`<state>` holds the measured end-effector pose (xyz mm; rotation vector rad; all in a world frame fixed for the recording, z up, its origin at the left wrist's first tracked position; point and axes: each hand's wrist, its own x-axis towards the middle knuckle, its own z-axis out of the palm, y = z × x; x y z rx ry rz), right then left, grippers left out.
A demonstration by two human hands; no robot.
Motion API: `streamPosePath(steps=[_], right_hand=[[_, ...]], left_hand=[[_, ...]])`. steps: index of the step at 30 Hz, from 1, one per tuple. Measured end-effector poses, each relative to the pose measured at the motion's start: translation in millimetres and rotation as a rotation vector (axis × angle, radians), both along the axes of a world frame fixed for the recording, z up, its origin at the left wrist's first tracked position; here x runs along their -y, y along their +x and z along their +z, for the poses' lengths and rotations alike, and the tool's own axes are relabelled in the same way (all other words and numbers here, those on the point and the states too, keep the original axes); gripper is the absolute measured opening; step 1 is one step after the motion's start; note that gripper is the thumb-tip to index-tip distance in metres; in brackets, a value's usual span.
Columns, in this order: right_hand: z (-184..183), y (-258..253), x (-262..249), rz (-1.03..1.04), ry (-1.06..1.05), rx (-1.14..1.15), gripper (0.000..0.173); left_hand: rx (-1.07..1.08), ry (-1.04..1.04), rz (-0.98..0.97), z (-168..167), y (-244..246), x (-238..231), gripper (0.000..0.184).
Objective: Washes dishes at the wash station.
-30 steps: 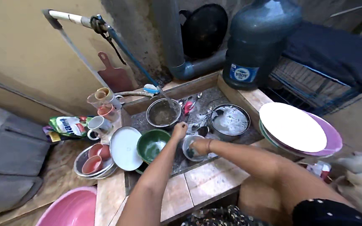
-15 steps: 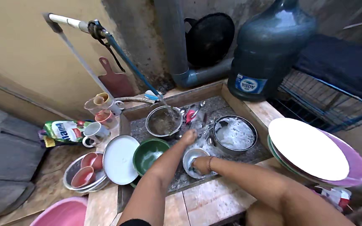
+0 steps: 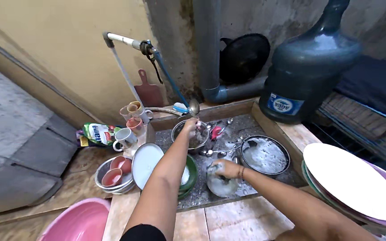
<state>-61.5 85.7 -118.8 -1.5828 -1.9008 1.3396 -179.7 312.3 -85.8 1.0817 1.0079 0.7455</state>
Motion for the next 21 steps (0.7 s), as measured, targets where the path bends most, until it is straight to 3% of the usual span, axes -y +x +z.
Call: streamPosePath(steps=[4,8,10,13,15,18,21], right_hand=[[19.4,12.6,-2.5,-0.374,0.002,-0.316,0.032],[32.6,11.1,-20.8,-0.593,0.237,-0.429,0.040],[37.6,3.4,-34.7,-0.504,0.386,-0.303,0.048],[38.8,-14.5,-58.4,-0.135,0.490,0.240,0.041],[39.4,-27.1,-71.7,0.012,0.493,0.497,0.046],[39.9,-31.8,-86.6,-0.018,0.564,0.496,0.043],[47.1,-41.3,-87.5,-0.307,0.515,0.424,0.042]], left_hand=[[-0.313,-0.007,-0.054,10.4,-26.7,32.8,0.034],[-0.341,-0.101,-0.144,3.0,-58.3,85.9,0.030],[-0.359,-0.120,-0.260,4.2,-70.1,108.9,0.029],[-0.501,-0.014,-0.464,16.4,-78.3,137.8,0.027],[-0.666,0.112,-0.542,25.1,-86.1,146.9,0.032],[-0.798,0.247,-0.551,24.8,-100.0,154.3,0.036],[-0.805,0.286,-0.528,19.5,-104.1,159.9,0.039]])
